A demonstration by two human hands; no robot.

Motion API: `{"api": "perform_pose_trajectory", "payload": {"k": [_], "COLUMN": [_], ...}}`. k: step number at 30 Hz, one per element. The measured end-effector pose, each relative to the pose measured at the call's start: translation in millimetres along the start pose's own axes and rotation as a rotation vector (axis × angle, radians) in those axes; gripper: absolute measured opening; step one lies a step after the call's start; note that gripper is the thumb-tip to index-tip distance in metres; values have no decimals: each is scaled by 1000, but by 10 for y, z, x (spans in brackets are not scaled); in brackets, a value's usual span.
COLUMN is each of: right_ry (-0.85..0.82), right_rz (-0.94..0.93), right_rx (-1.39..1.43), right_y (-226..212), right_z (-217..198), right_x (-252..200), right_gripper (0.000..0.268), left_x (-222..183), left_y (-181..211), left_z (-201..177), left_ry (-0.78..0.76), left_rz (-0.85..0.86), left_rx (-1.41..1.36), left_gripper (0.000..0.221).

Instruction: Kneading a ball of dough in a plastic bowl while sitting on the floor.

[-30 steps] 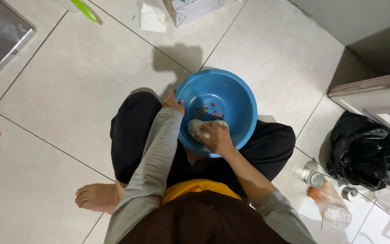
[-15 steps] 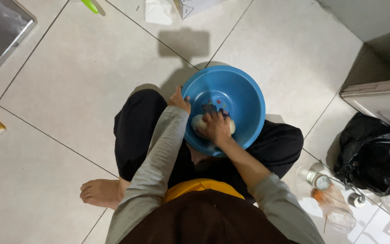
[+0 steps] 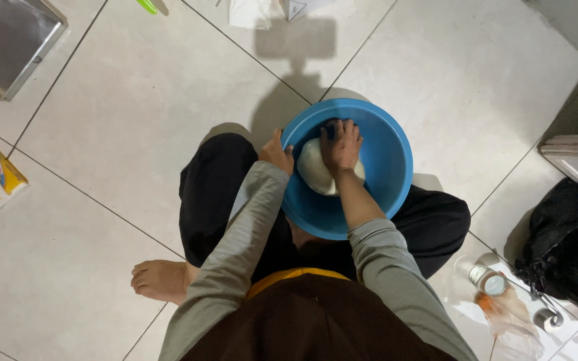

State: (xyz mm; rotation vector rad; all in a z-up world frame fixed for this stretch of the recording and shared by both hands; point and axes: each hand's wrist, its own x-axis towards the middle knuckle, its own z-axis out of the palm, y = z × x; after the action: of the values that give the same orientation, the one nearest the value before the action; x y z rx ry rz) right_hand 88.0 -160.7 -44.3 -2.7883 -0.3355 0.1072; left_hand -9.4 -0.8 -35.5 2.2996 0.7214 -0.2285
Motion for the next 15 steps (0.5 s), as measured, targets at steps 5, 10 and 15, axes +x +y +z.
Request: {"api": "perform_pose_trajectory", "payload": {"k": [5,10,15], "right_ry": [-54,168,-440], "right_rz": [5,-320,-314], "right_rx": [52,-5,-260], "right_y": [52,159,-89], "right_z": [132,195,-280], "right_x": [-240,-645,-1064], "right_gripper": [47,56,75], "left_x": [65,144,125], "left_y": [-21,-19,-18], "left_z": [81,78,-4], "left_ry": [-16,-60,-93], "left_rz": [-74,-100,-113], "left_rx": [54,35,18], "left_gripper": [56,61,43]}}
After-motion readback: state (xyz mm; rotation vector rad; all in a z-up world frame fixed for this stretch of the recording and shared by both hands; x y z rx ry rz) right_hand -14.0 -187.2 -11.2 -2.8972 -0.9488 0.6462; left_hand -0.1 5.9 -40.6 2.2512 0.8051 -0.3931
